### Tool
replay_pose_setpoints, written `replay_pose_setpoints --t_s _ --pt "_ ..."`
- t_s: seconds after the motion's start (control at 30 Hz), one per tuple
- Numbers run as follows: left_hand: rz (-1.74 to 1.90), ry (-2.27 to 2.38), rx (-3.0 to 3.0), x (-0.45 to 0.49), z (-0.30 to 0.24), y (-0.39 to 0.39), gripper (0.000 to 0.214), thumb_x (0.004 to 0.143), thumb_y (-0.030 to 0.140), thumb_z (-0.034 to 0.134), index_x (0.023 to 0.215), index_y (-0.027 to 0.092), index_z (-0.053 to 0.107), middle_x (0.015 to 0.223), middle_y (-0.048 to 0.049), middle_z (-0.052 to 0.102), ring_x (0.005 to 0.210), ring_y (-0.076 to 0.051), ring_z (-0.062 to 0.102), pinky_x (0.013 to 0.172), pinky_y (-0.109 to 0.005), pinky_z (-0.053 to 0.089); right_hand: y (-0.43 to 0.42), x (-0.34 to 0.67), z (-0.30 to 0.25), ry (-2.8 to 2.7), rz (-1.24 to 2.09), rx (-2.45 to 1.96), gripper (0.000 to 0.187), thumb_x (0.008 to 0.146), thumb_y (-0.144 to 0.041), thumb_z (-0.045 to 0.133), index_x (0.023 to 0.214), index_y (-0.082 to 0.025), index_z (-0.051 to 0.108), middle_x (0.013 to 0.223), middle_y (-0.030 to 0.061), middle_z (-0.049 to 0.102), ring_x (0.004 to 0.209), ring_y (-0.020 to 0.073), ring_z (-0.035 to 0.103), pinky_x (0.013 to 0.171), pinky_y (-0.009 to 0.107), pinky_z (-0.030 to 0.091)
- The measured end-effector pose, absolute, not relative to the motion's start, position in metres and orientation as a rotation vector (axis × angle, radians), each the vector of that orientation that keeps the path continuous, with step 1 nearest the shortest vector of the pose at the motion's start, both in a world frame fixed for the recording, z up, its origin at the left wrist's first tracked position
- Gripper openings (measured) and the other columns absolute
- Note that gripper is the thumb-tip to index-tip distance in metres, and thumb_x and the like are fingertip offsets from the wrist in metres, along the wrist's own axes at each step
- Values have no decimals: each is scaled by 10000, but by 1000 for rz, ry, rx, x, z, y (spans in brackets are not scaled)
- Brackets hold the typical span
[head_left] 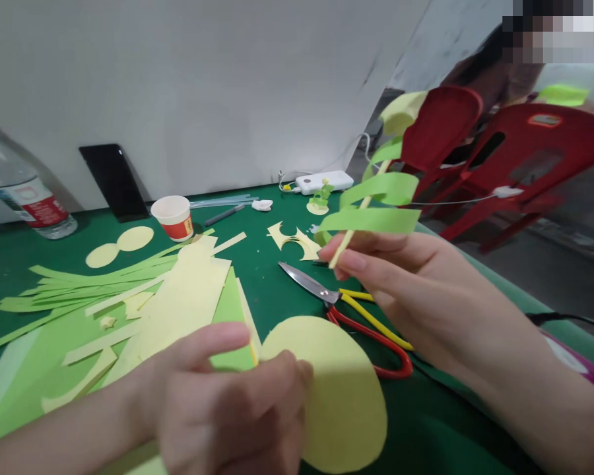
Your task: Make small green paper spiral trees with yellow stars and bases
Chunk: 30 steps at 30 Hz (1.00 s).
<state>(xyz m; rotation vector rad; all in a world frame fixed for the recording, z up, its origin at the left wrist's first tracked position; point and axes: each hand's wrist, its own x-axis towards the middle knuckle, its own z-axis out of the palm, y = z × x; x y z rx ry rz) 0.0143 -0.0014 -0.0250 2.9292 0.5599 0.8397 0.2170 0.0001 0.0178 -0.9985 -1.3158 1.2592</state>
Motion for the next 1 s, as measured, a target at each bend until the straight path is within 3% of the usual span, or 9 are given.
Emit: replay_pose_setpoints --t_s 0.13,0.27,0.3,0.37,0.47,0.5,0.6,0.83,1.0 --pt "949 316 2980 20 -13 -4 295 904 131 375 712 162 597 670 21 672 700 -82 609 1147 -296 203 2 218 16 -1303 1199 -1020 44 740 -336 672 749 -366 704 804 -119 690 764 -10 612 636 2 423" --pt "563 501 2739 13 -16 6 242 871 65 369 792 115 592 698 -11 640 640 -94 578 1070 -367 335 6 219 14 -1211 1208 -1051 59 671 -371 723 727 -364 710 761 -95 686 722 9 622 618 18 447" --pt "471 673 2559 5 -13 12 153 858 105 451 813 130 595 703 12 643 617 -82 578 1008 -338 405 8 219 14 -1186 1206 -1063 79 648 -376 738 720 -356 713 745 -87 681 710 13 621 603 22 448" --pt "333 961 2298 -15 -3 28 81 792 236 598 772 167 637 715 21 656 629 -106 585 682 -243 515 10 219 14 -1150 1196 -1087 118 611 -378 760 711 -331 717 713 -74 666 681 16 611 578 29 445" --pt "293 1497 1895 -52 15 59 202 688 381 690 660 181 680 641 20 662 594 -136 586 537 -230 445 14 220 13 -1147 1188 -1106 117 611 -378 759 695 -310 716 686 -71 650 660 13 599 592 41 446" --pt "454 1667 1758 -64 18 68 206 637 376 734 636 177 682 623 22 658 585 -131 576 559 -232 448 15 220 13 -1164 1186 -1111 103 624 -377 752 695 -313 713 690 -76 650 669 13 600 614 49 452" --pt "637 1810 1649 -95 18 92 200 735 359 665 827 184 691 779 13 687 697 -124 591 683 -240 470 17 220 11 -1211 1179 -1123 71 651 -381 734 693 -333 706 728 -91 666 722 19 611 665 69 457" --pt "664 1920 1604 -136 -15 118 269 874 295 525 1084 128 543 1066 -81 587 903 -186 598 767 -383 520 17 220 10 -1291 1256 -1135 112 651 -405 721 715 -313 715 813 -47 701 793 108 628 691 196 465" --pt "695 1897 1938 -151 -24 116 390 883 339 483 1226 155 476 1260 -64 521 1121 -283 501 924 -437 437 17 219 12 -1292 1278 -1142 108 668 -361 713 728 -271 717 829 -6 699 812 139 620 723 259 449"
